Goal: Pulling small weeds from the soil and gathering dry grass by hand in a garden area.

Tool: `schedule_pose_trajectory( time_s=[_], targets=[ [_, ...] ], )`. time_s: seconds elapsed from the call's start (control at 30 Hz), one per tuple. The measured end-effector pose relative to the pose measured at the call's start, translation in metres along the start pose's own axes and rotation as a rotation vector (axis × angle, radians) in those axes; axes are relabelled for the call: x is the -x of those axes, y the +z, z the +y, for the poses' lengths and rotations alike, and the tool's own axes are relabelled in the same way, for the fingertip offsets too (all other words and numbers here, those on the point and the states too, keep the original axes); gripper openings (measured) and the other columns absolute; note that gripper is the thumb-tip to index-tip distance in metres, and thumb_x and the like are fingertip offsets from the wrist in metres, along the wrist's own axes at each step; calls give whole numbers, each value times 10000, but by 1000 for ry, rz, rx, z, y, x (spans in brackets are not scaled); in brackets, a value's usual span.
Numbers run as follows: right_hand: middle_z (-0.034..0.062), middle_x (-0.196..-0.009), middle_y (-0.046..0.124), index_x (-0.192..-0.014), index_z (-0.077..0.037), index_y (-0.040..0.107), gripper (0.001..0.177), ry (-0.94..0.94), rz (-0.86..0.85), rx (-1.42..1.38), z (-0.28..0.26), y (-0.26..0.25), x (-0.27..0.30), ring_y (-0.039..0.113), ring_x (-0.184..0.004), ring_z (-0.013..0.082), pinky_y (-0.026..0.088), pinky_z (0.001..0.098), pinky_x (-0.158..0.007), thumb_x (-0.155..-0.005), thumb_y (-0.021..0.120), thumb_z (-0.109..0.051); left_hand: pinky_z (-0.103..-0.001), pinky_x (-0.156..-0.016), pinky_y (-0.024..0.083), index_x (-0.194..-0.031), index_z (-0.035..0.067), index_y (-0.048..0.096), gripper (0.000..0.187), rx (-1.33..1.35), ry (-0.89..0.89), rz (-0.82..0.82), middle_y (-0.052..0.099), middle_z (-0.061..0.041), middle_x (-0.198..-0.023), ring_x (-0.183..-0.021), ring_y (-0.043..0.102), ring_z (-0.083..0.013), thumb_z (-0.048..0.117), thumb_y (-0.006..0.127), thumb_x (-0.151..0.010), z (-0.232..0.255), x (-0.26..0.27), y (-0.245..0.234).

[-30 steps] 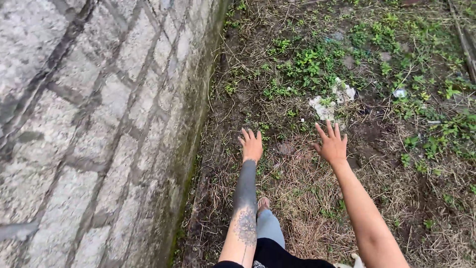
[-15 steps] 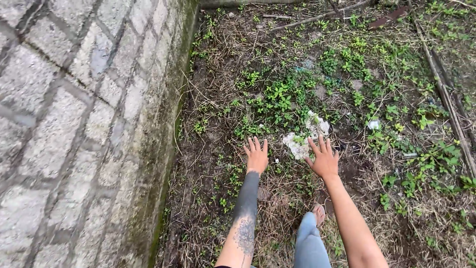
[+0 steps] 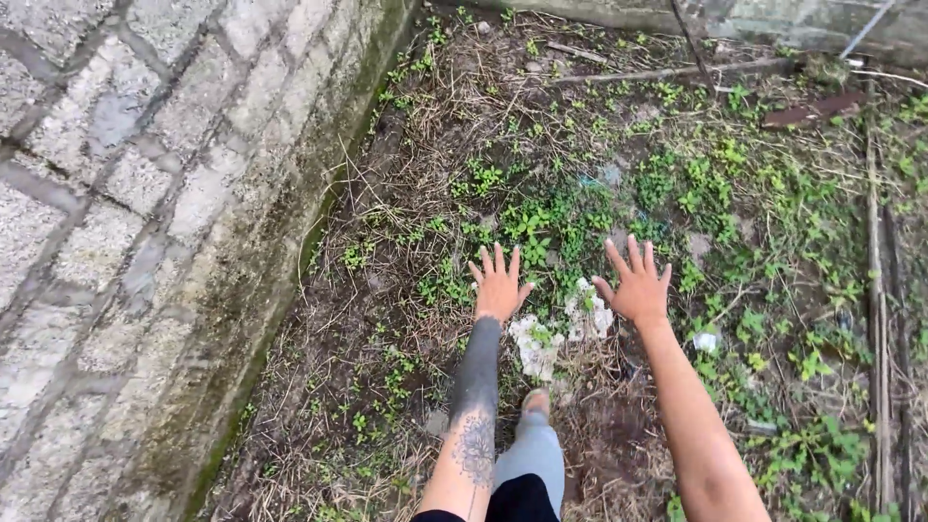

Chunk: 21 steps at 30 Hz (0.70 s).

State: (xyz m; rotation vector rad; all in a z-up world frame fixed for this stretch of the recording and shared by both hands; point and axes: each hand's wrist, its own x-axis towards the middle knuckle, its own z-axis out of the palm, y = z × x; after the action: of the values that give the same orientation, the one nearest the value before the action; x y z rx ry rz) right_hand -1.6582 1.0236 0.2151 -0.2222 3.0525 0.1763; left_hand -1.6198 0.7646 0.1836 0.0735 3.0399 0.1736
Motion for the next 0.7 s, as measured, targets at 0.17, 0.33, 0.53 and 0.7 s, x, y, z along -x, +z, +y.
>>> schedule_pose_trajectory(
  time_s=[0.17, 0.33, 0.53, 0.7],
  targets=[
    [-6, -1727, 129, -1616, -499, 91, 741, -118, -21, 7, 19, -7, -112, 110, -1584, 271, 240, 658, -1194, -944, 214, -786, -729, -1158, 203, -1625, 149, 204, 782, -22, -69, -12, 231, -306, -1629, -1515, 212, -494, 649, 266, -1027, 10, -91, 10],
    [15, -1728, 91, -1625, -478, 31, 766, -287, -45, 28, 29, 3, -224, 118, -1578, 297, 232, 663, -1197, -950, 215, -790, -710, -1163, 220, -1621, 140, 205, 754, -23, -202, -20, 252, -306, -1619, -1510, 240, -478, 613, 290, -1041, 5, -191, 15],
    [10, -1726, 69, -1619, -492, -10, 802, -433, -151, 81, 43, 59, -324, 120, -1573, 293, 267, 647, -1190, -925, 223, -820, -703, -1178, 189, -1620, 150, 196, 739, -35, -304, -138, 249, -288, -1622, -1520, 214, -459, 610, 230, -1042, 15, -262, 36],
    [-8, -1727, 73, -1607, -523, 3, 816, -549, -247, 135, 41, 113, -377, 105, -1579, 288, 242, 645, -1203, -906, 274, -839, -715, -1167, 207, -1611, 127, 213, 737, 29, -401, -182, 269, -303, -1609, -1516, 217, -470, 587, 277, -1039, 19, -289, 89]
  ],
)
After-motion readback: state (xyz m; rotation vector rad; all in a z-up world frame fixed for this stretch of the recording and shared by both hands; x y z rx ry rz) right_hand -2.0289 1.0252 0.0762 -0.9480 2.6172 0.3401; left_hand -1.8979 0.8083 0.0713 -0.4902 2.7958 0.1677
